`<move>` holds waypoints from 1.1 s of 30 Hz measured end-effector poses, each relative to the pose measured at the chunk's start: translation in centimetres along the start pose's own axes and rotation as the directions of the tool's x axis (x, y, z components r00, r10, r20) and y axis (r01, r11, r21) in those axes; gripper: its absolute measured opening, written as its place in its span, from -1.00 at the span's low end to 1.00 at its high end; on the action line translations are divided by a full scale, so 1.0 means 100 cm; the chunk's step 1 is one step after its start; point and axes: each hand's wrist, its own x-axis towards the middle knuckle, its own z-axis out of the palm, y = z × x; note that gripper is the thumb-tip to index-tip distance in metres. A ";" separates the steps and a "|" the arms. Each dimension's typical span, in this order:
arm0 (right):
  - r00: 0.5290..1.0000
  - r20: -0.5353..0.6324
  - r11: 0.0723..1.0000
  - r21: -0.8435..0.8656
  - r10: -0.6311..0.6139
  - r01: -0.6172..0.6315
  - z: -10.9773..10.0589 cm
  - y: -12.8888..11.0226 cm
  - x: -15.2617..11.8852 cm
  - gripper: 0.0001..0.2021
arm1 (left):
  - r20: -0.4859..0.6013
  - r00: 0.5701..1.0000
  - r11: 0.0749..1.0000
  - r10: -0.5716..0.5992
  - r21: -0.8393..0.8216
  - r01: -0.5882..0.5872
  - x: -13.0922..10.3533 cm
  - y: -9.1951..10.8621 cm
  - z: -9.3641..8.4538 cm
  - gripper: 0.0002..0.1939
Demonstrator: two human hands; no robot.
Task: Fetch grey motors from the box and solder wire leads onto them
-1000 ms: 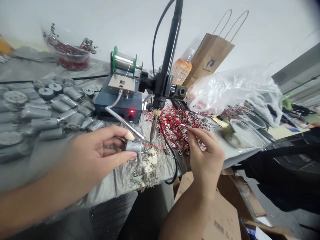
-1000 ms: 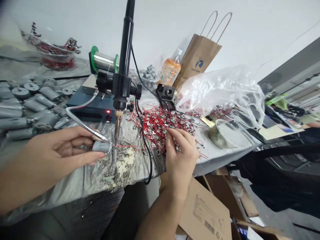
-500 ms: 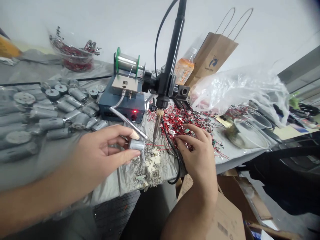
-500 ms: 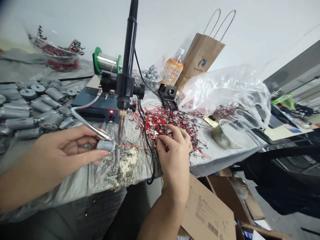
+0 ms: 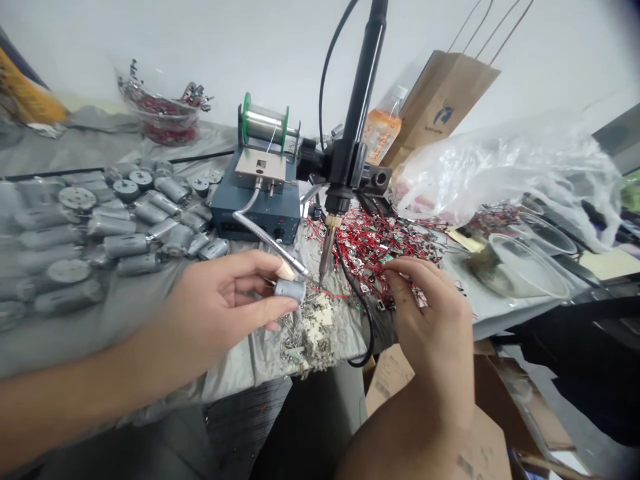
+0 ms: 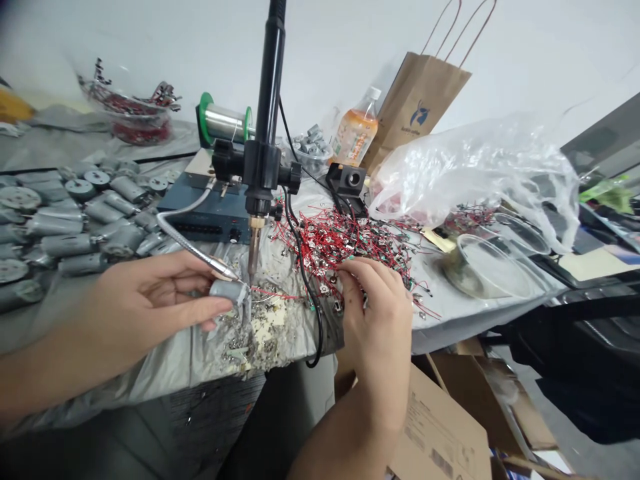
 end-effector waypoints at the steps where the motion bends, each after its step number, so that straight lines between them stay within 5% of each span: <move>1: 1.000 -0.007 1.000 -0.020 0.011 -0.012 0.001 0.000 0.000 -0.86 | 0.002 1.000 1.000 -0.002 -0.008 0.002 0.000 -0.001 0.000 -0.66; 5: 0.996 -0.086 0.996 -0.085 -0.004 -0.003 0.007 -0.004 0.002 -0.85 | 0.008 1.000 1.000 0.003 0.004 -0.003 0.000 -0.002 -0.001 -0.67; 11: 0.997 -0.023 0.988 -0.137 -0.073 0.069 0.014 -0.011 0.002 -0.87 | -0.001 1.000 0.999 0.000 0.054 0.000 -0.001 0.008 0.000 -0.69; 19: 0.999 -0.023 0.985 -0.172 -0.024 0.019 0.018 -0.013 0.001 -0.85 | 0.009 1.000 0.998 -0.007 0.061 0.006 0.001 0.004 -0.002 -0.70; 29: 0.999 -0.042 0.977 -0.212 -0.002 -0.007 0.007 -0.014 -0.004 -0.80 | 0.014 0.999 0.998 -0.045 0.042 0.044 0.001 0.006 -0.001 -0.70; 33: 0.997 -0.070 0.994 -0.102 0.031 -0.038 0.001 -0.018 0.000 -0.82 | 0.053 0.998 0.999 -0.046 0.025 0.045 0.003 0.002 -0.001 -0.71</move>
